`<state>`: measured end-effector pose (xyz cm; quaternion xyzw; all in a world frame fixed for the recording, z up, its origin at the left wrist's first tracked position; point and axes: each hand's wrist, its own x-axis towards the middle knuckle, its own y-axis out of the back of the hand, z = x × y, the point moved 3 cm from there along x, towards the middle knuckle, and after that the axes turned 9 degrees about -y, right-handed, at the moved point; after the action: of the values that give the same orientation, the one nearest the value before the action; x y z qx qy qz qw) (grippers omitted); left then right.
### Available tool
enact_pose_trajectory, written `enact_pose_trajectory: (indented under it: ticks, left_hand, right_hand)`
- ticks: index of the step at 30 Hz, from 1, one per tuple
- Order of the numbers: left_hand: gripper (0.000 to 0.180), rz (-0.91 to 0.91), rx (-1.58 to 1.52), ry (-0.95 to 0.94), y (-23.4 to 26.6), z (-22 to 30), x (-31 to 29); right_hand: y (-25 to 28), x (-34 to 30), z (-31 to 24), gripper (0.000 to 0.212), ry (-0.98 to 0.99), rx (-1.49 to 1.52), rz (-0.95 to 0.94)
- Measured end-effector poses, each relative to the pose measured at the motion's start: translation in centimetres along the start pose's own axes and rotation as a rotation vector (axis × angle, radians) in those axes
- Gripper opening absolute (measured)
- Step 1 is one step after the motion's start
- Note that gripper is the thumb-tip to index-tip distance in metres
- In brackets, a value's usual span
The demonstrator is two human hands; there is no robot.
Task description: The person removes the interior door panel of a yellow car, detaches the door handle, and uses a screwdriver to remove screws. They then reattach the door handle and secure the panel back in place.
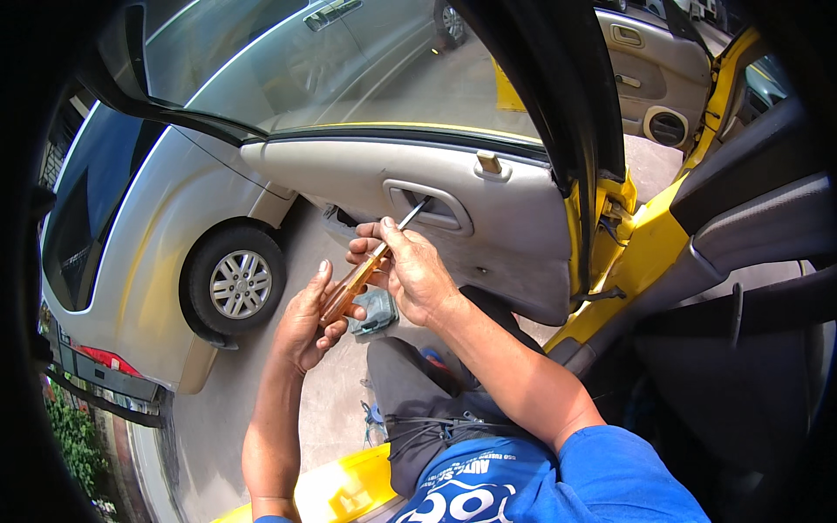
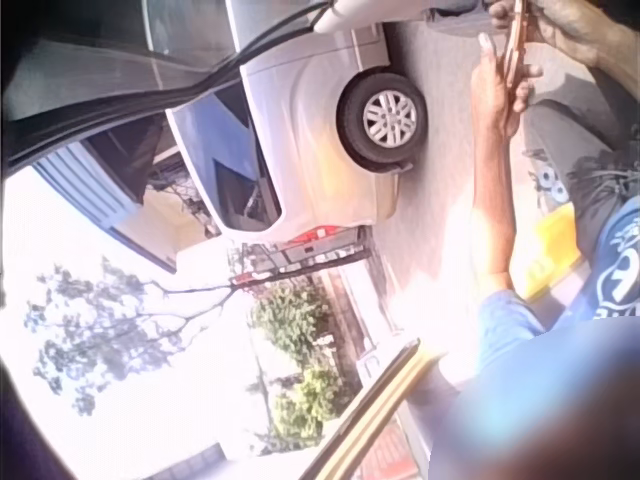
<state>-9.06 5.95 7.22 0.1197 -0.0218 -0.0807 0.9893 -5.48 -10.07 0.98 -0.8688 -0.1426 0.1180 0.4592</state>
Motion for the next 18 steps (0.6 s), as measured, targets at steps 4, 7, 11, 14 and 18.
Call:
enact_pose_trajectory:
  ticks: [4, 7, 11, 14, 18]
  left_hand:
    - [0.040, -0.118, 0.308, -0.158, -0.5, 1.3, 0.0]
    - [0.041, 0.154, 1.127, -1.057, -2.3, 3.5, -2.1]
    - [0.043, 0.078, 0.318, -0.496, -1.7, 3.2, -1.7]
    - [0.046, -0.040, 0.129, -0.080, -1.6, 2.2, -1.7]
    - [0.042, -0.032, 0.913, -0.600, -2.7, 2.6, -1.9]
  right_hand:
    - [-0.1, -0.3, -0.4, 0.045, 0.017, 0.019, -0.015]
    - [-0.4, -0.4, -1.3, 0.048, 0.083, 0.025, -0.079]
    - [-0.2, -0.4, -1.5, 0.049, 0.050, 0.001, -0.031]
    - [0.2, -0.4, -1.2, 0.050, 0.061, -0.030, 0.014]
    - [0.6, -0.3, -0.8, 0.051, 0.065, -0.018, -0.002]
